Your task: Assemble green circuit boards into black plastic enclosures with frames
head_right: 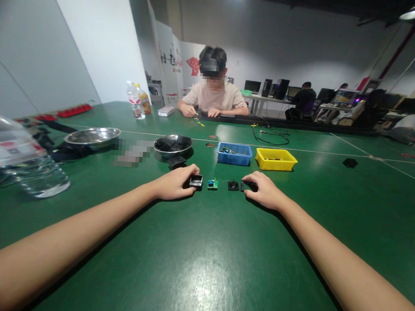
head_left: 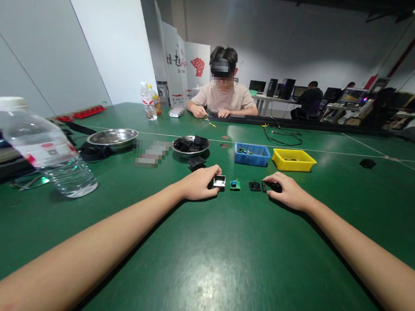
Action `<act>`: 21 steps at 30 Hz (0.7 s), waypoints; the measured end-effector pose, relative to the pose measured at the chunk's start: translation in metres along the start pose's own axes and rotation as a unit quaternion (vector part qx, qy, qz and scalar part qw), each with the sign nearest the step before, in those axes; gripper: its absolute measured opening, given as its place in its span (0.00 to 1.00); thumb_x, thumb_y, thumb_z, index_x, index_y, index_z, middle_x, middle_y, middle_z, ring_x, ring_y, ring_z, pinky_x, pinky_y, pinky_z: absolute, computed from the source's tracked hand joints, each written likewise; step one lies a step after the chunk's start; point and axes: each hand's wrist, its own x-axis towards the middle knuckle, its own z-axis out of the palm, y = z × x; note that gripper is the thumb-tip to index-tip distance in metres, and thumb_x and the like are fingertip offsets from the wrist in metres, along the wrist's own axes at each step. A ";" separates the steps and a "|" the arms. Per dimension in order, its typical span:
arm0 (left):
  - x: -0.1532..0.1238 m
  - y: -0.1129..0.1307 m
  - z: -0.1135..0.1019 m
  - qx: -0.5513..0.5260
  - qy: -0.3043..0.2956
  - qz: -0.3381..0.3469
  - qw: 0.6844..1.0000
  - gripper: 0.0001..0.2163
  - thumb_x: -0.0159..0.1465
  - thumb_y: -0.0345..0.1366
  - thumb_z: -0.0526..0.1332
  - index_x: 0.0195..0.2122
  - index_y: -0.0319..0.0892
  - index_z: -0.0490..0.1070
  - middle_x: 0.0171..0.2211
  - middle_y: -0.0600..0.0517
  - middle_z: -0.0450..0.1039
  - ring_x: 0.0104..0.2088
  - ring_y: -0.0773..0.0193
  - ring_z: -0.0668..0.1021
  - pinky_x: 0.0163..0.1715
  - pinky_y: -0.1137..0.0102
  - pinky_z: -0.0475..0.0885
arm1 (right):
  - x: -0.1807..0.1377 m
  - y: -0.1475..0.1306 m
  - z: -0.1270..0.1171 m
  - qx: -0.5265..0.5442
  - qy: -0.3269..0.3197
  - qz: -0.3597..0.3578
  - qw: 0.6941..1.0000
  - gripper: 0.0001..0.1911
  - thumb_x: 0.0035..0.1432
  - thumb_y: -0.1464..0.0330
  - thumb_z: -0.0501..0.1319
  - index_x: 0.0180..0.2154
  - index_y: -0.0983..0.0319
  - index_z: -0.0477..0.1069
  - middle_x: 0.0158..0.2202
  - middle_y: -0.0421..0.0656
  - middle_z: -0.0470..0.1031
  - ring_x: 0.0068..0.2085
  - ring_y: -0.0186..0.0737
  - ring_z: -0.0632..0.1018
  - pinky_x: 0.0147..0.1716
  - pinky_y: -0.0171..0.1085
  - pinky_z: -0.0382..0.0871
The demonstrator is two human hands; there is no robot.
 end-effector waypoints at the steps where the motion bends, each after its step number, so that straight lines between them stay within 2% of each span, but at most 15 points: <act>1: 0.000 0.000 0.000 -0.001 0.001 0.000 1.000 0.13 0.56 0.37 0.59 0.41 0.43 0.59 0.33 0.52 0.70 0.32 0.59 0.74 0.34 0.67 0.67 | 0.000 0.000 0.000 0.000 0.001 -0.001 1.000 0.18 0.53 0.66 0.62 0.47 0.64 0.74 0.44 0.50 0.75 0.45 0.49 0.76 0.48 0.47 0.70; 14: -0.002 0.003 -0.002 -0.025 0.033 0.009 0.999 0.13 0.53 0.33 0.60 0.39 0.43 0.60 0.31 0.54 0.67 0.28 0.64 0.70 0.31 0.69 0.65 | 0.000 0.001 0.000 -0.001 0.004 -0.006 1.000 0.18 0.52 0.66 0.62 0.46 0.62 0.75 0.43 0.49 0.76 0.45 0.48 0.77 0.48 0.47 0.70; 21: 0.001 -0.001 0.003 -0.057 0.099 -0.011 0.993 0.14 0.53 0.33 0.61 0.39 0.43 0.61 0.32 0.55 0.66 0.29 0.64 0.71 0.31 0.69 0.67 | 0.000 0.002 0.001 -0.001 0.008 -0.007 1.000 0.17 0.52 0.66 0.63 0.45 0.61 0.75 0.43 0.48 0.76 0.44 0.48 0.77 0.48 0.47 0.71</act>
